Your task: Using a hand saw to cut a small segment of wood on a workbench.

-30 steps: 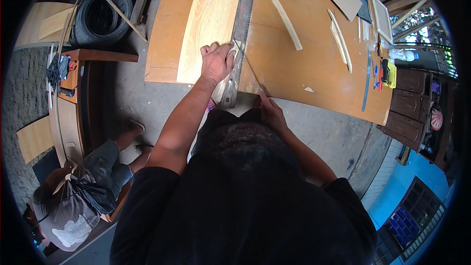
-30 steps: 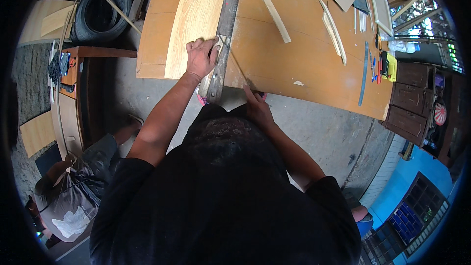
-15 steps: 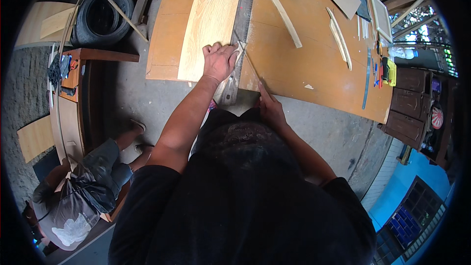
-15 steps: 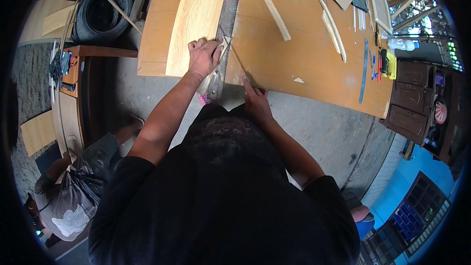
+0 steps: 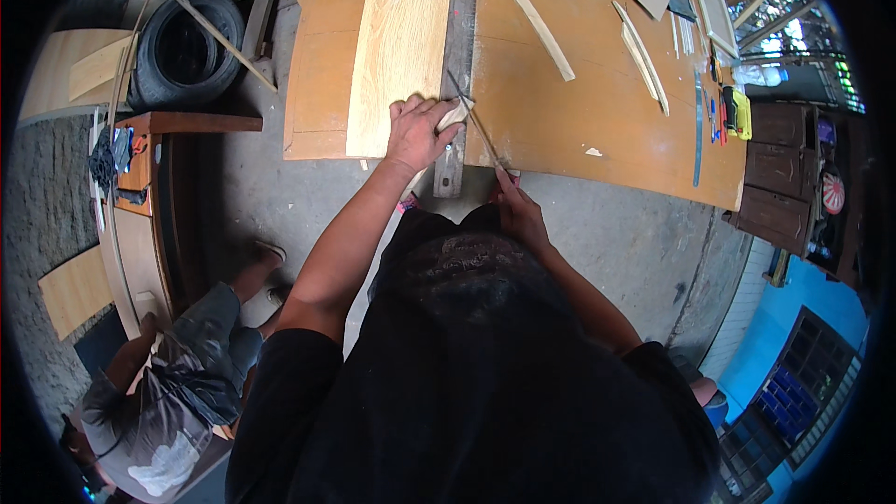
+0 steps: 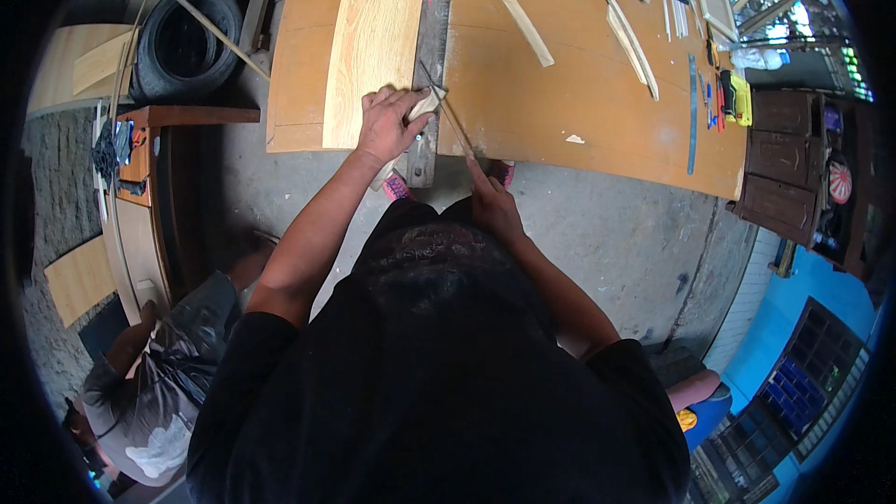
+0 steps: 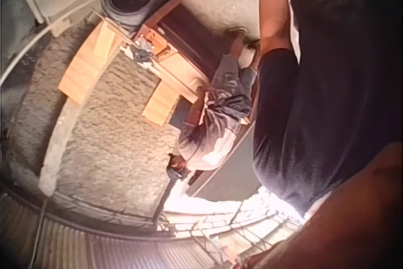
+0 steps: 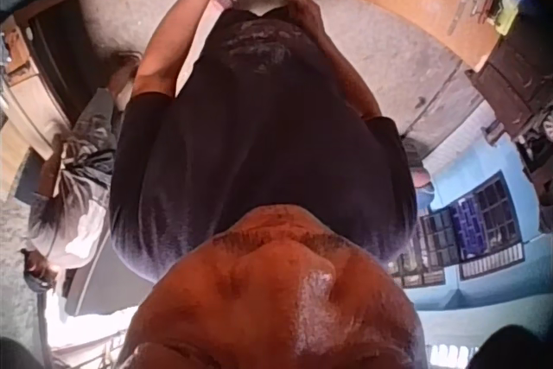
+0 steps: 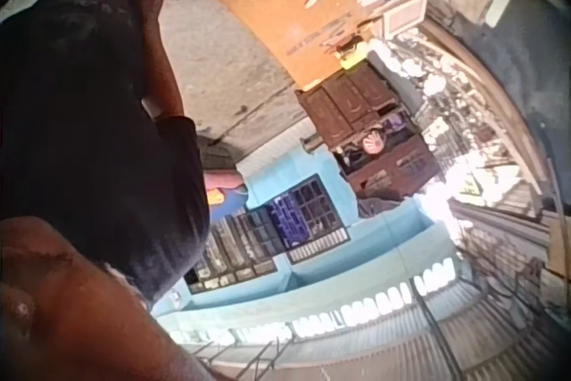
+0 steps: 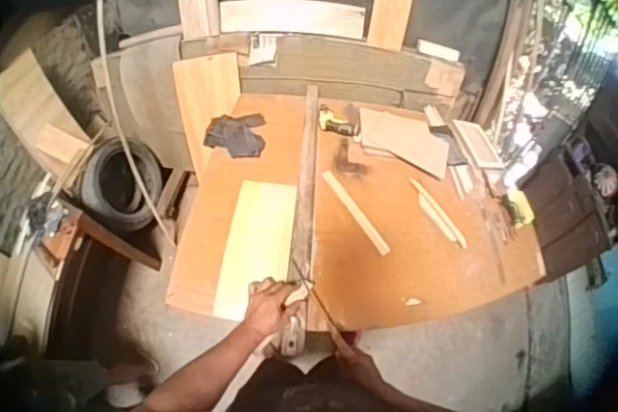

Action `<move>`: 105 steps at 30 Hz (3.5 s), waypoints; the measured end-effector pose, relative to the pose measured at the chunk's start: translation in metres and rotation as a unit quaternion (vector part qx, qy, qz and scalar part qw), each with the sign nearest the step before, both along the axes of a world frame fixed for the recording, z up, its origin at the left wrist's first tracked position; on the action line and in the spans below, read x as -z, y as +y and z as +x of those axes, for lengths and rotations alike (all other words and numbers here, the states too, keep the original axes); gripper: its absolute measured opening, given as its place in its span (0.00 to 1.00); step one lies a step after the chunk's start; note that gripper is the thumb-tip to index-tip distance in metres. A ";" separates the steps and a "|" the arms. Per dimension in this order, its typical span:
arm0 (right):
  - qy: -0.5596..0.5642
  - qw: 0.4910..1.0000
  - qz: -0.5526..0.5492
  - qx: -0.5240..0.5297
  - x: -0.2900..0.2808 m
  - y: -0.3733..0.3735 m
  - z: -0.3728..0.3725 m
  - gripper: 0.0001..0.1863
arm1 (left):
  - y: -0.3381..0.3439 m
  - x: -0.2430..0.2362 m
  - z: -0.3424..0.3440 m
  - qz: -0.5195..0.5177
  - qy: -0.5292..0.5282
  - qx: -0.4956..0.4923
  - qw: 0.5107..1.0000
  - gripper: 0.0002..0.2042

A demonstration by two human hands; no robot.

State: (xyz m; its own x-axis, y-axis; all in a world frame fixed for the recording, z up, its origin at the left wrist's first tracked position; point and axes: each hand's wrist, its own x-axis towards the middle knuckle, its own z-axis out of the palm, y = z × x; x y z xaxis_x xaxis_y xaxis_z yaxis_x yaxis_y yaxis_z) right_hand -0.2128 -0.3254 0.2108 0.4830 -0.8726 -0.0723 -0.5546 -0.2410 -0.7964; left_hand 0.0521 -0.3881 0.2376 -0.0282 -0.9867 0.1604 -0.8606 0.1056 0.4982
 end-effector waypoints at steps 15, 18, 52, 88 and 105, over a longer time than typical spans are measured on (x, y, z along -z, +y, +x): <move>0.002 0.991 -0.007 0.130 -0.026 0.062 0.046 0.29 | 0.019 0.007 0.030 -0.024 0.014 0.193 0.981 0.30; -0.006 0.991 0.014 0.132 -0.028 0.061 0.040 0.29 | 0.027 0.009 0.020 0.005 -0.019 0.149 0.989 0.30; -0.055 0.992 -0.042 0.103 -0.038 0.021 0.034 0.28 | 0.040 0.022 -0.022 -0.048 -0.051 -0.041 0.997 0.28; -0.066 0.997 0.017 -0.028 -0.017 -0.007 0.000 0.29 | 0.021 0.012 -0.043 0.007 -0.080 -0.157 0.984 0.27; 0.003 1.000 0.025 -0.014 -0.017 0.009 0.010 0.32 | 0.022 0.010 -0.042 0.002 -0.081 -0.149 0.985 0.26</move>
State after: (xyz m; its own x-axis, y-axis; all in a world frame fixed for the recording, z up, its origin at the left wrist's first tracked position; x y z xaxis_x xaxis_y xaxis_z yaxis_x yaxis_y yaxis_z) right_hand -0.2025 -0.3162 0.2277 0.5060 -0.8544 -0.1186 -0.5532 -0.2160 -0.8046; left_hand 0.0106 -0.3664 0.2274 0.2385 -0.9555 0.1735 -0.9216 -0.1664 0.3507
